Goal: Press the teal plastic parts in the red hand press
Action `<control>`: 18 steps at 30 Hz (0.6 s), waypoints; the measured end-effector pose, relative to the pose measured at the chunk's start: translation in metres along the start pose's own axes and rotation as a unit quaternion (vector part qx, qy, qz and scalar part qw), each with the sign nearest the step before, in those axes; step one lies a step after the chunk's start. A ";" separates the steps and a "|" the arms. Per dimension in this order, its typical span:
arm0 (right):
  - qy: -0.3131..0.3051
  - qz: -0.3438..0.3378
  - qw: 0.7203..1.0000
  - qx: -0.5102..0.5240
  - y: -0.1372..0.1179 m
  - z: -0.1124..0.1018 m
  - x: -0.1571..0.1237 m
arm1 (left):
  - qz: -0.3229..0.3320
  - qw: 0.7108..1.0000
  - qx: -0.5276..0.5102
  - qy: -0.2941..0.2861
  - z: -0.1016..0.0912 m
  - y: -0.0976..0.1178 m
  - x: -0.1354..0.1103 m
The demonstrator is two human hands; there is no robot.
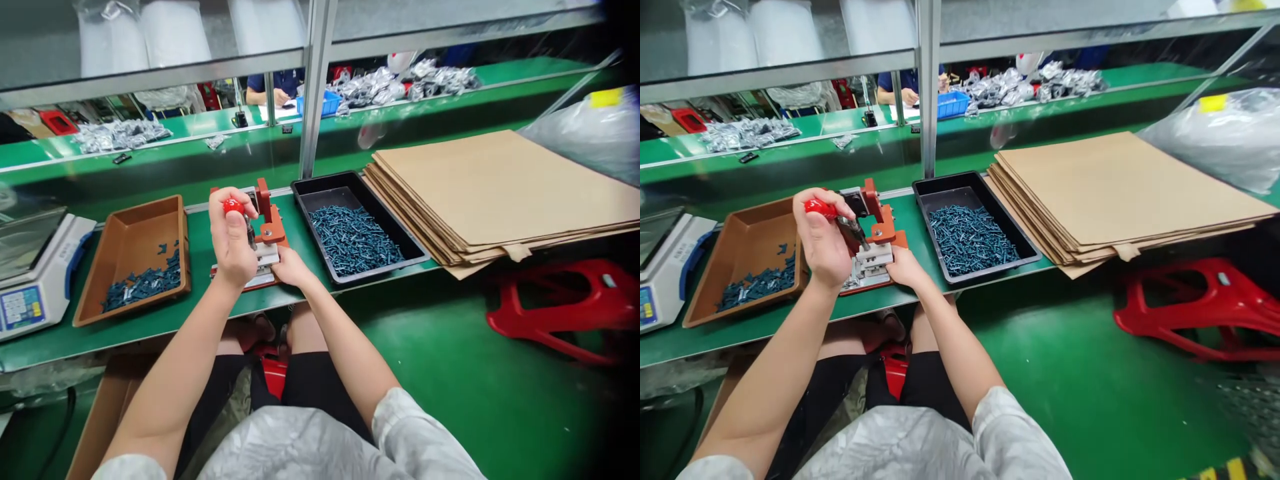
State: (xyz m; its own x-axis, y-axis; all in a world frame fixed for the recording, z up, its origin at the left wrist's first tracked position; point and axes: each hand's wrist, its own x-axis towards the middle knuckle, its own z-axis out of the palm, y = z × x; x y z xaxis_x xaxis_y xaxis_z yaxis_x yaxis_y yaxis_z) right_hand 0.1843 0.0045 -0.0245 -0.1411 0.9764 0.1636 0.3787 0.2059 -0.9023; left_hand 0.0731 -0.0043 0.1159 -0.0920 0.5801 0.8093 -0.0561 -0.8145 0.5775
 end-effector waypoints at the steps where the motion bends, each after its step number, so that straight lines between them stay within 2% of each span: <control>1: 0.001 0.001 1.000 -0.009 0.000 0.000 0.000 | 0.002 1.000 -0.002 0.008 0.002 0.000 -0.001; 6: 0.002 -0.006 0.999 -0.038 -0.001 0.000 -0.002 | 0.004 0.999 0.014 0.042 0.009 0.000 0.001; 11: -0.007 -0.011 1.000 -0.017 -0.008 -0.004 -0.003 | -0.007 1.000 0.009 0.016 0.007 -0.001 0.011; 18: -0.007 0.008 1.000 -0.013 -0.005 -0.003 -0.003 | -0.005 0.998 0.027 0.054 0.010 -0.003 0.001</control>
State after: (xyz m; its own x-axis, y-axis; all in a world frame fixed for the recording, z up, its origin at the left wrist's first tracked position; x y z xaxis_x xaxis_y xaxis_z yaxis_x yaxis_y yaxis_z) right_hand 0.1853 0.0004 -0.0194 -0.1474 0.9787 0.1428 0.4043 0.1914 -0.8944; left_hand 0.0836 -0.0012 0.1160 -0.1975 0.5821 0.7888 -0.0042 -0.8051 0.5931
